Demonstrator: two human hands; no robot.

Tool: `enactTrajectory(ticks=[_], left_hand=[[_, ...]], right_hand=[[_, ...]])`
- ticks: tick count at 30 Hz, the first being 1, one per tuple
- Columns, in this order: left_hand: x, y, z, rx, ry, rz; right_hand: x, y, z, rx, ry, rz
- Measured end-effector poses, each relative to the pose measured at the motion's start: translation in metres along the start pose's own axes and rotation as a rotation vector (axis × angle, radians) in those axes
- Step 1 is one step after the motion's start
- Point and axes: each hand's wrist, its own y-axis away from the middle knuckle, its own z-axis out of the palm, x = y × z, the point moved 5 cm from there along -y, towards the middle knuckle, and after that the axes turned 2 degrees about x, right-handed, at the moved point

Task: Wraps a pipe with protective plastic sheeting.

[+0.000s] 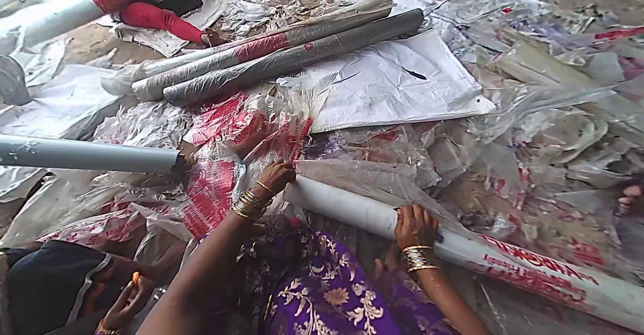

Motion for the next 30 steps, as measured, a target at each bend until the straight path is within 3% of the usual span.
enactTrajectory(ticks=[8, 15, 22, 30], left_hand=[[0.001, 0.003, 0.014, -0.068, -0.125, 0.072], [-0.026, 0.039, 0.005, 0.149, -0.068, -0.095], [-0.006, 0.02, 0.013, 0.235, -0.05, 0.054], [-0.003, 0.004, 0.018, 0.058, -0.162, 0.141]], right_hand=[[0.002, 0.007, 0.003, 0.042, 0.025, -0.017], [0.001, 0.007, 0.003, 0.065, 0.021, -0.012], [0.001, 0.007, 0.003, 0.063, 0.027, -0.005], [0.002, 0.007, 0.003, 0.056, 0.022, -0.003]])
